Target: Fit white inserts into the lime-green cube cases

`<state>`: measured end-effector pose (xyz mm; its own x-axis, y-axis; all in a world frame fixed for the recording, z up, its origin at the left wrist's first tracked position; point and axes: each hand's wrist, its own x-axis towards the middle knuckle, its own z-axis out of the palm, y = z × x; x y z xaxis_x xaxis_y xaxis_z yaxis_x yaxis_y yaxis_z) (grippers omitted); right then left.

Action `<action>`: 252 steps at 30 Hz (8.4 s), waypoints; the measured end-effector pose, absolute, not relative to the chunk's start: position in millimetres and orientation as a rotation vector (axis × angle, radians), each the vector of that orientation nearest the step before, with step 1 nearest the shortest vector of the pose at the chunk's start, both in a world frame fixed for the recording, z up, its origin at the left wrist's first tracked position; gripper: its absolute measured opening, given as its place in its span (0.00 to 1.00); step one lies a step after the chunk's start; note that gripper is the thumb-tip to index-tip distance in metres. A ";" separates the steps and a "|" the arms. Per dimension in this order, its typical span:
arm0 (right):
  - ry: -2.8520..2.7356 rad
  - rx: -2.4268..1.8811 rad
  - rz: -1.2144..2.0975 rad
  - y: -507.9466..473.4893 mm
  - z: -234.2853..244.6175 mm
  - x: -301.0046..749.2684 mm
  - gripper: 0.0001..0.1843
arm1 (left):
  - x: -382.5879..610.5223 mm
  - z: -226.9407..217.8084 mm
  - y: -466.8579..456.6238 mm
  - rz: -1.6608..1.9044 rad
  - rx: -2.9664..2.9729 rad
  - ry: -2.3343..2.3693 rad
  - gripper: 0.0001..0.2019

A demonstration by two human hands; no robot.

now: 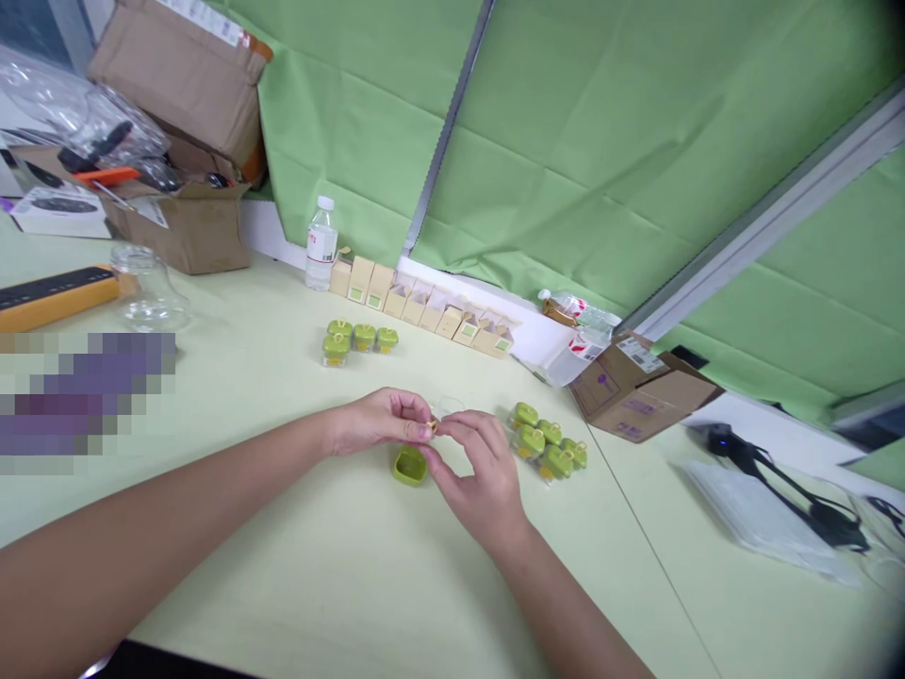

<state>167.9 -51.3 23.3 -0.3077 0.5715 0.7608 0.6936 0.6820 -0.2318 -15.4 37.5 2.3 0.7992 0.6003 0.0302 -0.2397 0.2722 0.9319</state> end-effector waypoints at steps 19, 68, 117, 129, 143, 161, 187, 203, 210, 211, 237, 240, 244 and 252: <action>-2.050 -1.020 -0.246 -49.0 16.1 172.5 0.15 | -11.5 5.1 32.3 0.653 1.313 0.457 0.12; -2.302 -1.123 -0.171 -44.7 18.7 181.5 0.11 | -9.7 9.9 15.1 0.813 2.205 0.510 0.18; -1.515 -1.250 1.154 -35.7 34.1 192.1 0.13 | -7.4 19.2 12.1 0.914 1.941 0.644 0.21; -1.262 -1.193 1.399 -39.1 36.5 186.7 0.15 | -3.4 18.9 7.9 0.944 1.930 0.624 0.20; -1.220 -1.267 1.334 -40.0 34.9 177.9 0.13 | -1.2 14.7 6.1 0.963 1.982 0.590 0.20; -1.191 -1.275 1.295 -39.2 31.1 174.2 0.11 | -1.0 16.7 3.3 1.004 2.110 0.637 0.19; -1.382 -1.206 0.961 -39.9 25.2 172.5 0.09 | -2.9 7.7 4.6 1.121 2.456 0.443 0.18; -1.475 -1.193 0.753 -45.3 22.2 172.0 0.04 | -2.0 3.8 5.1 1.284 2.667 0.419 0.17; -1.514 -1.264 0.635 -45.4 17.4 173.5 0.07 | -2.4 5.3 6.6 1.295 2.712 0.453 0.18; -1.519 -1.279 0.621 -45.5 17.2 173.7 0.07 | -2.7 5.8 6.9 1.281 2.706 0.462 0.19; -1.779 -1.386 0.412 -40.2 10.8 181.8 0.15 | -10.2 7.6 29.3 1.416 2.197 0.891 0.18; -2.106 -1.379 0.010 -38.4 0.6 182.5 0.18 | -15.6 0.8 41.3 1.388 2.201 0.898 0.18; -2.242 -1.365 -0.180 -34.7 -5.4 178.7 0.14 | -16.3 -4.2 44.0 1.334 2.210 0.884 0.19; -1.936 -1.321 0.181 -43.6 12.0 176.9 0.11 | -20.8 -9.9 51.3 1.269 2.273 0.924 0.25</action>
<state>176.9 -43.6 12.0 -0.1650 0.8431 0.5119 0.7335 0.4518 -0.5077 -20.8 51.3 -9.9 0.3772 0.7010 0.6052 0.3605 -0.7131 0.6013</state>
